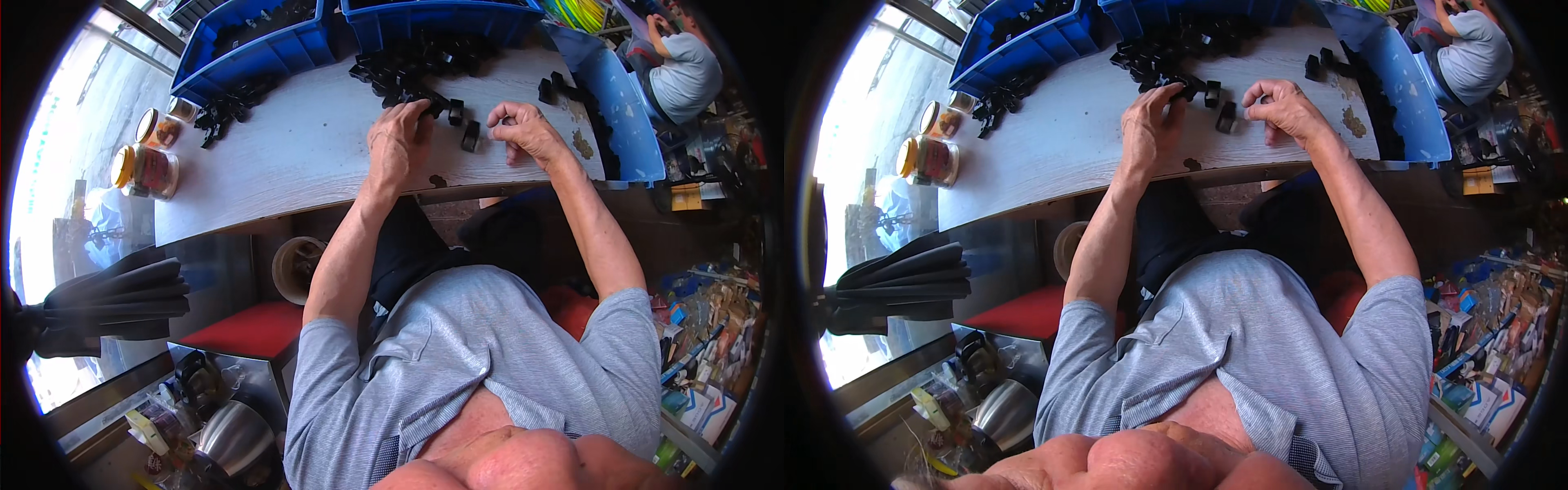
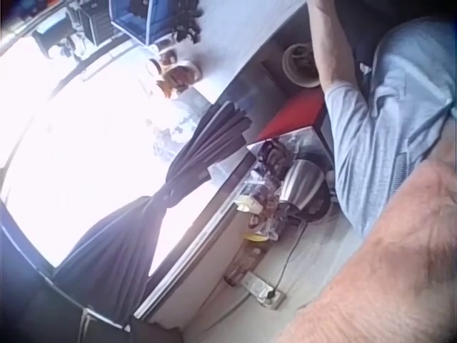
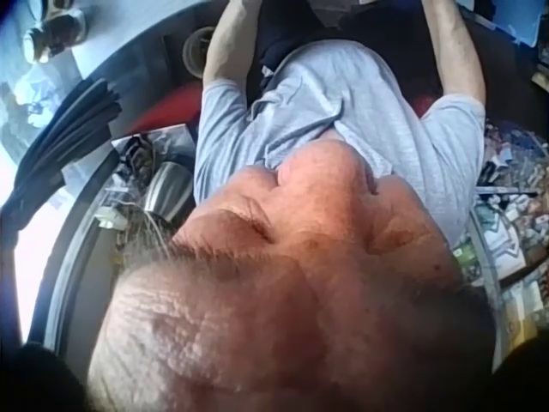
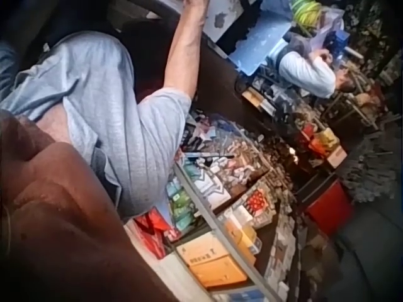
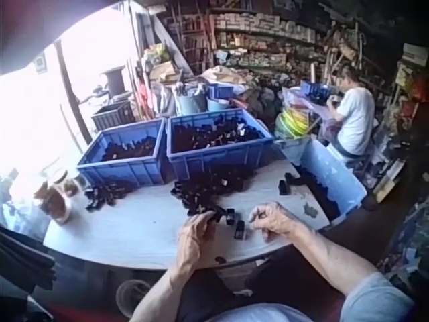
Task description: Assembling small black components at a factory workbench.
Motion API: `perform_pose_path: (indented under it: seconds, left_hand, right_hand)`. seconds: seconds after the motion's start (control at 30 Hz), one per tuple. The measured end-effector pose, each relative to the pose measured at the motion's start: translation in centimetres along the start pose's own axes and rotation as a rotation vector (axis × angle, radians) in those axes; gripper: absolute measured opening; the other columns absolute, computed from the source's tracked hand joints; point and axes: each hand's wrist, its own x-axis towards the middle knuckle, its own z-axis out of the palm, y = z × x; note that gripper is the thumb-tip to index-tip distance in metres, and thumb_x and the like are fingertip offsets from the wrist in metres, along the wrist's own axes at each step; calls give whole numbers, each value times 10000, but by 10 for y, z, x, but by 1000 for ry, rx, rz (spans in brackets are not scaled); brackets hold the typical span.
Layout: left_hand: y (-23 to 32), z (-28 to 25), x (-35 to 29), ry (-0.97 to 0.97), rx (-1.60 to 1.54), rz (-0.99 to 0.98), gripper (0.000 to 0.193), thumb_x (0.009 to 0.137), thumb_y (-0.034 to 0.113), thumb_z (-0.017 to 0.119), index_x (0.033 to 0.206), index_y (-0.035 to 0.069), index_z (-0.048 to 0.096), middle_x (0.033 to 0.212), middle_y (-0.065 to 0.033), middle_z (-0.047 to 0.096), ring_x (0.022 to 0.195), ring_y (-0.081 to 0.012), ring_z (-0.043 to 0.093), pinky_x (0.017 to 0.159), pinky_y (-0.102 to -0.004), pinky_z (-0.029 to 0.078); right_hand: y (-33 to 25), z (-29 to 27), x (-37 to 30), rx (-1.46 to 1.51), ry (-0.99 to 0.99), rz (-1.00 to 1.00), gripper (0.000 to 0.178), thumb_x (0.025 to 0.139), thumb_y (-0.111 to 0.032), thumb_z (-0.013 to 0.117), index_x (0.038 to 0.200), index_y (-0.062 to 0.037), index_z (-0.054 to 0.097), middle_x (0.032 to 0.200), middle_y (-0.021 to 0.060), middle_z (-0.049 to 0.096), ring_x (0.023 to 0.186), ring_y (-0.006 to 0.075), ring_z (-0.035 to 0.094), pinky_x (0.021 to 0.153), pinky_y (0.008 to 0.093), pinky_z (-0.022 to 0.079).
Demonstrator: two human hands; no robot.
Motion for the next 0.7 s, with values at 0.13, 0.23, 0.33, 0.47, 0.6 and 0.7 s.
perform_pose_path:
  seconds: [0.13,0.23,0.33,0.47,0.6,0.7]
  left_hand:
    - [7,-3,-1,26,-62,4,247,832,60,731,1079,78,723,919,-126,720,842,-320,686,736,-402,550]
    - [30,-10,-21,15,-198,-27,238,835,23,720,1070,60,714,928,-131,721,842,-330,683,736,-405,550]
    - [55,-7,-39,2,-144,81,291,830,-8,726,1113,50,697,1018,-138,723,885,-321,693,769,-391,563]
    - [60,6,-44,-10,-95,76,323,828,2,712,1141,72,668,1046,-121,707,900,-323,675,770,-411,554]
    - [60,12,-40,-25,-20,38,328,828,6,700,1144,84,661,1041,-121,702,902,-327,668,768,-424,546]
    - [59,15,-34,13,-60,-16,309,834,-15,681,1131,70,669,1032,-134,705,883,-356,680,758,-434,552]
  right_hand:
    - [0,0,-3,-6,30,-12,302,814,-128,777,1075,-72,635,601,-35,562,456,68,560,424,239,482]
    - [-1,6,-7,-7,12,-31,350,812,-130,779,1121,-65,627,587,-43,546,442,69,537,407,246,465]
    - [-8,9,-13,-21,3,33,355,809,-137,783,1120,-53,634,573,-39,526,421,82,514,385,257,445]
    - [-7,13,-10,-41,-24,21,331,814,-141,773,1099,-39,639,570,-30,524,409,97,508,373,268,443]
    - [-13,21,-11,-108,-14,84,280,827,-136,752,1063,-33,641,592,-14,548,391,108,502,361,282,449]
    - [-9,26,-7,-132,49,134,205,851,-144,731,1015,-48,654,632,1,573,381,112,491,354,292,447]
